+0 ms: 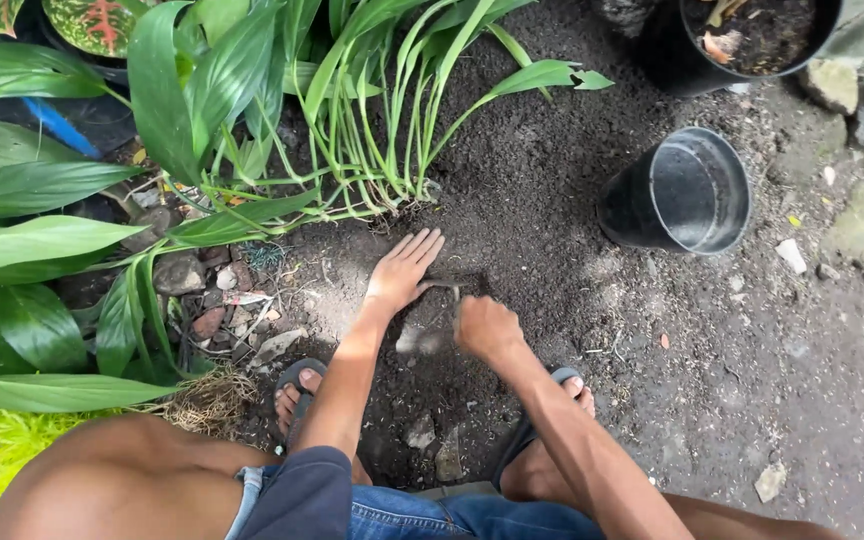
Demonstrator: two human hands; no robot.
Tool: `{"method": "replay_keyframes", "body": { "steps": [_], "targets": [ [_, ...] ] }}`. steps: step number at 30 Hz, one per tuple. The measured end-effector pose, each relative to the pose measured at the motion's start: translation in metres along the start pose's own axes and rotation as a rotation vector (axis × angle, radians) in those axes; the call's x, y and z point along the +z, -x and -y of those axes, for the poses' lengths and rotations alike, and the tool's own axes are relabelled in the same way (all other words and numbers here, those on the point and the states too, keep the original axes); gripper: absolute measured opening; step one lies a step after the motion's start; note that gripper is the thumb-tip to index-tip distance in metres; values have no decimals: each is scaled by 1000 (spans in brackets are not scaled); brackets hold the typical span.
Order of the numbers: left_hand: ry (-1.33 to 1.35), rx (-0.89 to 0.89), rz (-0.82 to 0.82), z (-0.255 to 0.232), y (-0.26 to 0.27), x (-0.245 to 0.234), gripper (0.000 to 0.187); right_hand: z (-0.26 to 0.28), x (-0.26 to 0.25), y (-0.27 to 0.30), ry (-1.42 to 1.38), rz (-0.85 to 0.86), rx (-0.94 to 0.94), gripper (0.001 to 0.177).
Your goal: The person uses a small hand trowel to dig into the soil near the base of a potted plant. They repeatedly scoop and loosen the dirt, occasionally using their hand to clear away debris or adjust the soil around the plant's roots.
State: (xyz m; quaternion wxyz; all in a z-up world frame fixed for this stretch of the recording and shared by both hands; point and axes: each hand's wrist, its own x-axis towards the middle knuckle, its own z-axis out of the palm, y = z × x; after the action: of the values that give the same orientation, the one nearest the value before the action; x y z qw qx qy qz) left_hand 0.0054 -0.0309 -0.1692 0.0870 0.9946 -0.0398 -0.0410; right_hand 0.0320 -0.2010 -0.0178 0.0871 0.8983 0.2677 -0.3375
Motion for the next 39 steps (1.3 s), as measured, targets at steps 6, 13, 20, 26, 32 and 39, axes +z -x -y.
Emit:
{"method": "replay_keyframes", "body": {
  "steps": [6,13,20,26,32,39],
  "targets": [
    [44,-60,-65,-4,-1,-6,96,-30,-28,-126,6,259,-70,37],
    [100,-95,-99,-6,-4,-9,100,-25,-26,-60,53,208,-123,38],
    [-82,91,38,-27,-17,-45,113,-41,0,39,87,-84,-48,44],
    [102,162,-91,-22,-30,-4,94,-72,-31,-10,17,33,-18,39],
    [235,174,-192,-16,-32,2,79,-72,-44,-115,56,191,-11,32],
    [136,68,-46,-30,-32,-12,95,-58,-67,12,155,7,-69,31]
  ]
}}
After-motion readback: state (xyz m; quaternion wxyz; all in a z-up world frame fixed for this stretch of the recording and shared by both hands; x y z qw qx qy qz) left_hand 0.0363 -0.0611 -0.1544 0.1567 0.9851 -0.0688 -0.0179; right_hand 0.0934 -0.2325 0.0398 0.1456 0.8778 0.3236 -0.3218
